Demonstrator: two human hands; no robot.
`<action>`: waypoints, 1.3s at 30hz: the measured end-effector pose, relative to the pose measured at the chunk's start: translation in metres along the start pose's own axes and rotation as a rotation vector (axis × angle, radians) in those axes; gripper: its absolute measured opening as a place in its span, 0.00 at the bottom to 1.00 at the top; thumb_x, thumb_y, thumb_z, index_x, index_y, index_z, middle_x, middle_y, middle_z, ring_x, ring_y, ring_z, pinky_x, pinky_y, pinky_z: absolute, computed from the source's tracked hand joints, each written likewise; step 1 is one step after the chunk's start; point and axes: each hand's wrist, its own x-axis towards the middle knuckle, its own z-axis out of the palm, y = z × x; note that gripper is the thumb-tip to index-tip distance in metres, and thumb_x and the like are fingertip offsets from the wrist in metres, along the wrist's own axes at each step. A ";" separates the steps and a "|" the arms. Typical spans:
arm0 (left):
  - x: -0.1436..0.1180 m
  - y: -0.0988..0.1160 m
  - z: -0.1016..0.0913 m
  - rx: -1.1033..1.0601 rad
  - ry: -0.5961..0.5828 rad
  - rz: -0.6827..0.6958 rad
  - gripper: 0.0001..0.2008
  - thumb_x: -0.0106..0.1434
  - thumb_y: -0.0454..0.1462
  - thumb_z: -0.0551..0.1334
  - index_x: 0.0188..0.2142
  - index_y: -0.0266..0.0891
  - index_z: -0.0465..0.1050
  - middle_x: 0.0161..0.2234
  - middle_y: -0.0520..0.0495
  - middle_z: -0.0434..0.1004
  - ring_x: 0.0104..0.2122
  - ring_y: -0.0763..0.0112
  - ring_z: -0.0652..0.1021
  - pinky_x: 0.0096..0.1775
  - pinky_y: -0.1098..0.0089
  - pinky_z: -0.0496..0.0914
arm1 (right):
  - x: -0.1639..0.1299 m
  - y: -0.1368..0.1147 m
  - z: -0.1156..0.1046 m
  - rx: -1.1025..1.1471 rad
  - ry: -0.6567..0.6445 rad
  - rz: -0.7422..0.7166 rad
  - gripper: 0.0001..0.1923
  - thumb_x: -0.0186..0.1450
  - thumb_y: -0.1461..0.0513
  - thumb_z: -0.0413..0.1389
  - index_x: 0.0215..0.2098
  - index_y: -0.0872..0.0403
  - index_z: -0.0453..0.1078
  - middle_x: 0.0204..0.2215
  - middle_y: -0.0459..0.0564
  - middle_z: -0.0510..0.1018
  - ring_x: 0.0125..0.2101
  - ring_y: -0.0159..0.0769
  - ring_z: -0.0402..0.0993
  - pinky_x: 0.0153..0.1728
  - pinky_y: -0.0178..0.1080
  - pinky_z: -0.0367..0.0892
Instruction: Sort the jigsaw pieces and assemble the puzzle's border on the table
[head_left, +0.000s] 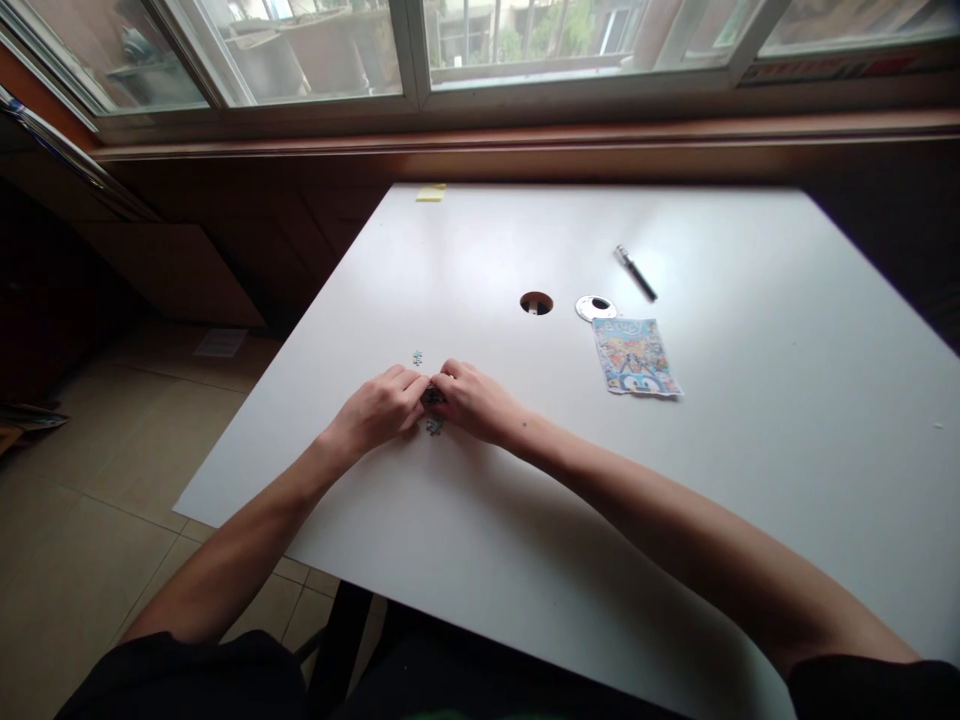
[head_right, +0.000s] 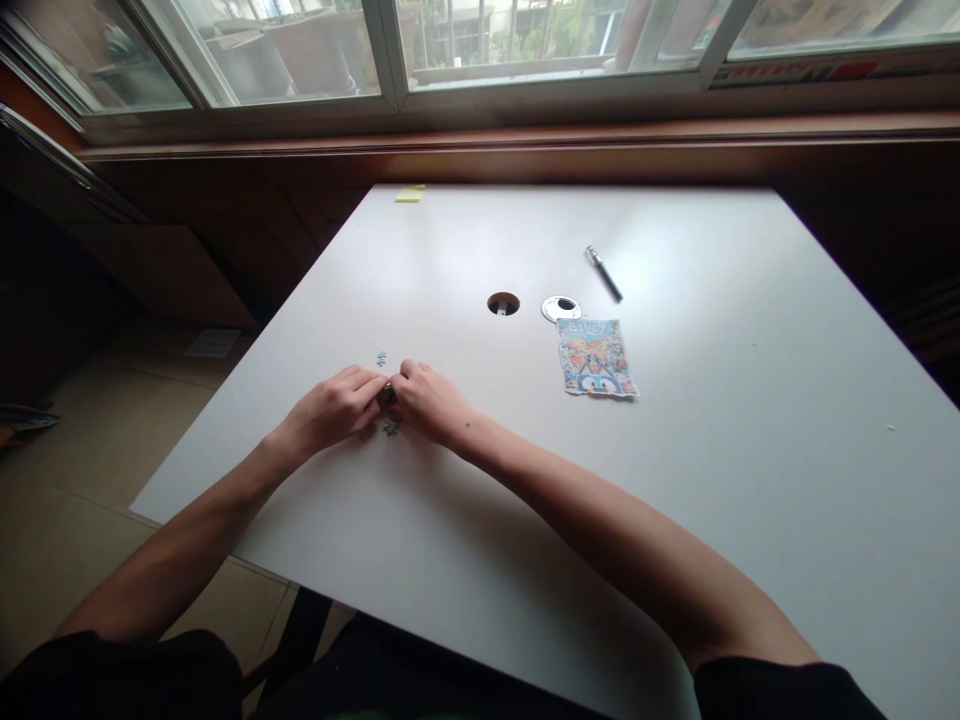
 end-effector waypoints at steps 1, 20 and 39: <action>0.001 -0.003 0.005 -0.038 0.046 0.005 0.10 0.70 0.32 0.54 0.44 0.34 0.73 0.40 0.38 0.78 0.43 0.56 0.76 0.45 0.58 0.74 | 0.001 0.002 -0.001 0.008 0.009 0.011 0.08 0.71 0.64 0.53 0.41 0.59 0.73 0.40 0.59 0.75 0.38 0.40 0.72 0.38 0.38 0.64; 0.013 0.020 0.012 -0.355 0.096 0.103 0.12 0.68 0.40 0.63 0.50 0.43 0.76 0.58 0.41 0.72 0.56 0.56 0.72 0.58 0.54 0.68 | -0.083 0.055 -0.038 0.320 0.131 -0.054 0.11 0.69 0.65 0.54 0.46 0.52 0.75 0.41 0.53 0.80 0.37 0.37 0.77 0.39 0.39 0.70; 0.078 0.098 0.015 -0.771 0.124 0.077 0.03 0.66 0.36 0.65 0.39 0.41 0.78 0.34 0.50 0.82 0.34 0.69 0.79 0.40 0.68 0.71 | -0.139 0.054 -0.058 1.068 0.146 0.567 0.18 0.60 0.51 0.66 0.37 0.57 0.74 0.28 0.52 0.82 0.29 0.39 0.81 0.32 0.41 0.77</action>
